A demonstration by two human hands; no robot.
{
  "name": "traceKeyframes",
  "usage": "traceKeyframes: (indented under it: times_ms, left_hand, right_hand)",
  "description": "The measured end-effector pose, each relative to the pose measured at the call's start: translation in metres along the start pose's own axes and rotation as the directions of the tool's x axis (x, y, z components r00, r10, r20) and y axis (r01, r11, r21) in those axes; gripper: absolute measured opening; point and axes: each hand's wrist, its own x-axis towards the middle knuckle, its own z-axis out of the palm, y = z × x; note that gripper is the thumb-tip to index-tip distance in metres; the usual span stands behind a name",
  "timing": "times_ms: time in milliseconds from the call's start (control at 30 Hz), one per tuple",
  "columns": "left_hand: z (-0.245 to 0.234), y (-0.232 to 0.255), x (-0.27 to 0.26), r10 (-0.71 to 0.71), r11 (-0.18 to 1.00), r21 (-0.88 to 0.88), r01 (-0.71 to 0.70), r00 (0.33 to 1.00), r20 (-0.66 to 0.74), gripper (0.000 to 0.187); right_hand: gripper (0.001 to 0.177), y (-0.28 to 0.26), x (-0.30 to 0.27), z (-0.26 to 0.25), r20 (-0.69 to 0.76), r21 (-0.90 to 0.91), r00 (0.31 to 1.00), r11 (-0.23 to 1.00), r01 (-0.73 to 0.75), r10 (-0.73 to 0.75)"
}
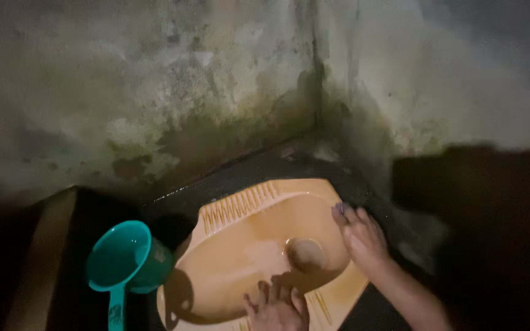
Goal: The person scrubs a beige squat toilet with a metal scouring pad while repeatedly pouring water from a teal plastic cup to rinse the surface. The person uses both hands to scrub the bowl and footrests, occasionally rinsing the pad.
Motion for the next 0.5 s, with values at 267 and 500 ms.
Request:
traceKeyframes:
  times_ms: [267, 500]
  left_hand:
    - [-0.051, 0.01, 0.007, -0.07, 0.993, -0.071, 0.099, 0.941, 0.332, 0.057]
    - [-0.098, 0.021, 0.017, -0.097, 0.973, -0.139, 0.185, 0.872, 0.48, 0.068]
  right_hand:
    - [0.042, 0.003, 0.059, 0.022, 0.024, 0.028, 0.994, 0.994, -0.104, 0.103]
    - [0.052, -0.001, -0.038, -0.028, 0.041, 0.003, 0.998, 0.999, -0.041, 0.04]
